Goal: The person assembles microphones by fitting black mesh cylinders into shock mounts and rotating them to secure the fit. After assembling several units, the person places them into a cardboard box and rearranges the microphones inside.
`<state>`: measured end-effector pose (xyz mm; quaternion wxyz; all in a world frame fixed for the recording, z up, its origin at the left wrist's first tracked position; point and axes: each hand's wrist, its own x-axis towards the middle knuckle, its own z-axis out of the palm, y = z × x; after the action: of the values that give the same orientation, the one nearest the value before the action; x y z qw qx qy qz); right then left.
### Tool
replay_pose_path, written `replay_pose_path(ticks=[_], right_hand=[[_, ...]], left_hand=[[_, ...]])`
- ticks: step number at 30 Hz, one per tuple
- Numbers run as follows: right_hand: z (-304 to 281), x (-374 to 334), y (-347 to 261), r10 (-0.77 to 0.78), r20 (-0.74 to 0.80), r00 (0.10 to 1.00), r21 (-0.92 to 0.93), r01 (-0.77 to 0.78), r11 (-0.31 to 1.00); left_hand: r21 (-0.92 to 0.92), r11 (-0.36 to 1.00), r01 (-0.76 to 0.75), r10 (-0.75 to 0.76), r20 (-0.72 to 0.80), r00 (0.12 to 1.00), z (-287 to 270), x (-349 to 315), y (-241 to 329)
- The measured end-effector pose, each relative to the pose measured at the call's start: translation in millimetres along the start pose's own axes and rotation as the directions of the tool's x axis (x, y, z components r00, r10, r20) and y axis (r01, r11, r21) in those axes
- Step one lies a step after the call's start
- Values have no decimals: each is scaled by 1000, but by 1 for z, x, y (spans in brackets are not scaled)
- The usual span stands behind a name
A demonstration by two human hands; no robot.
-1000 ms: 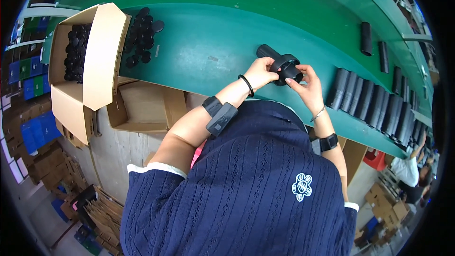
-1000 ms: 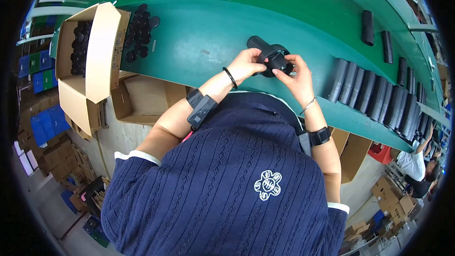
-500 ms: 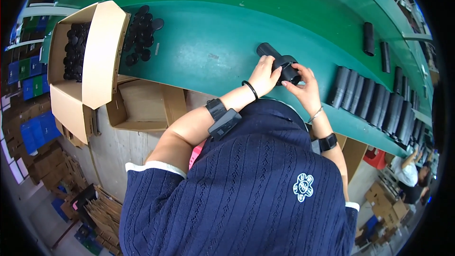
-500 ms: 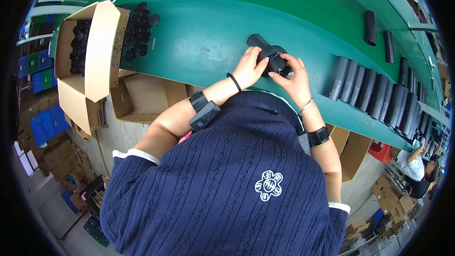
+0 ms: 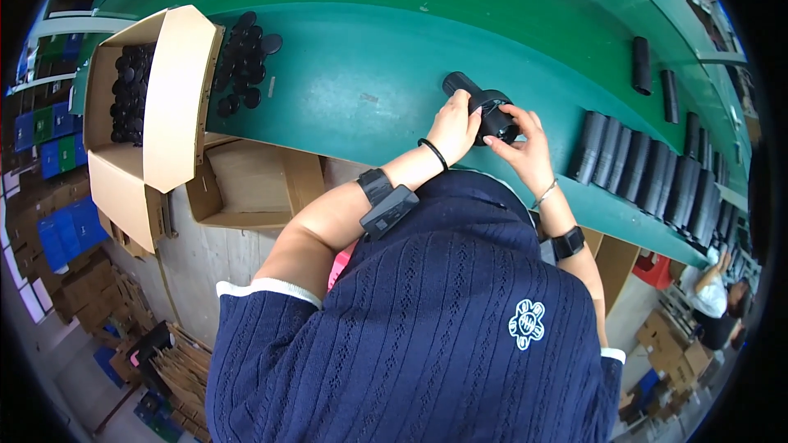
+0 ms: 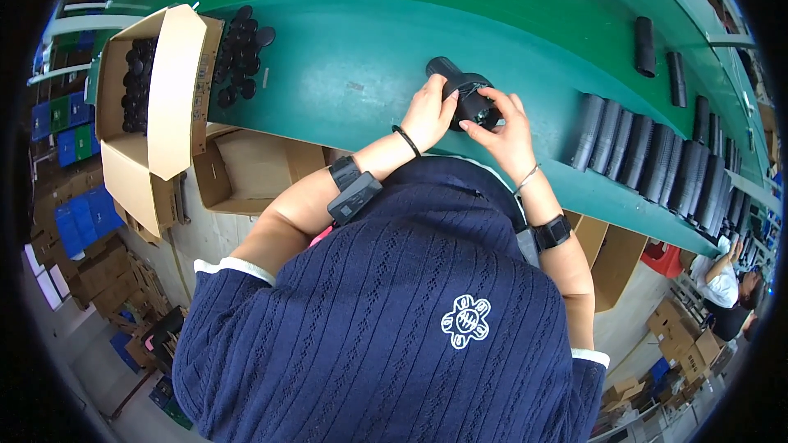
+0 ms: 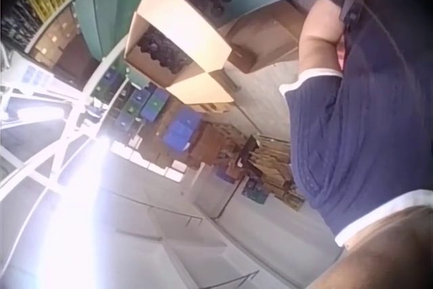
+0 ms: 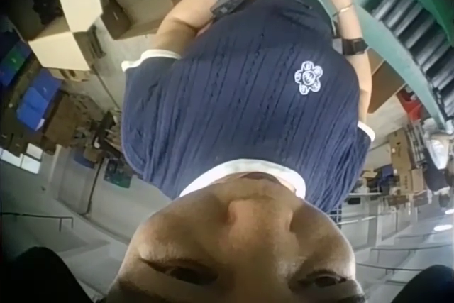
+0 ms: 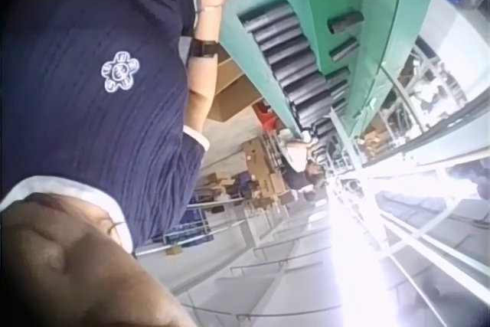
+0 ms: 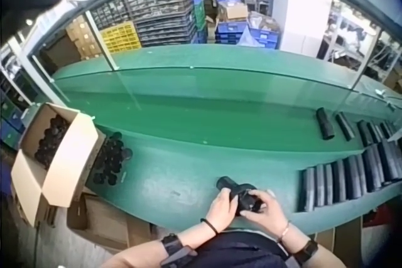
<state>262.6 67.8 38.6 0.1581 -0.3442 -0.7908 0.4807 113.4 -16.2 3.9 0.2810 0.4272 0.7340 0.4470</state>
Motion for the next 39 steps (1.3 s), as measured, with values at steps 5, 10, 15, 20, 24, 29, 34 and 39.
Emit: replay_pose_path(ticks=[5,10,15,20,24,29,34,39], right_hand=[[1,-2,-2,33,-38,999,29,-32,999],[0,-2,1,37,-46,998,69,-33,997],[0,-1,1,85,-31,996,120,-80,989],[0,3,-3,156,-39,987,209,-145,967],[1,8,-3,50,-74,996,53,-47,997],[0,12,7,103,-92,990,108,-93,990],[-1,12,-4,170,-47,984,207,-158,966],[0,13,0,236,-42,971,291,-215,932]], left_hand=[[10,1000,-8,8,7,1000,0,-1,0],[-142,990,-19,36,114,993,-6,-2,-10],[-173,985,19,10,164,986,-10,0,-5],[-211,977,26,4,141,990,-12,0,-8],[-225,972,66,-33,151,988,-13,3,-14],[-468,857,213,-83,283,956,-17,11,-18],[-416,884,214,-99,281,955,-16,12,-11],[-439,875,205,-120,214,970,-5,16,-16]])
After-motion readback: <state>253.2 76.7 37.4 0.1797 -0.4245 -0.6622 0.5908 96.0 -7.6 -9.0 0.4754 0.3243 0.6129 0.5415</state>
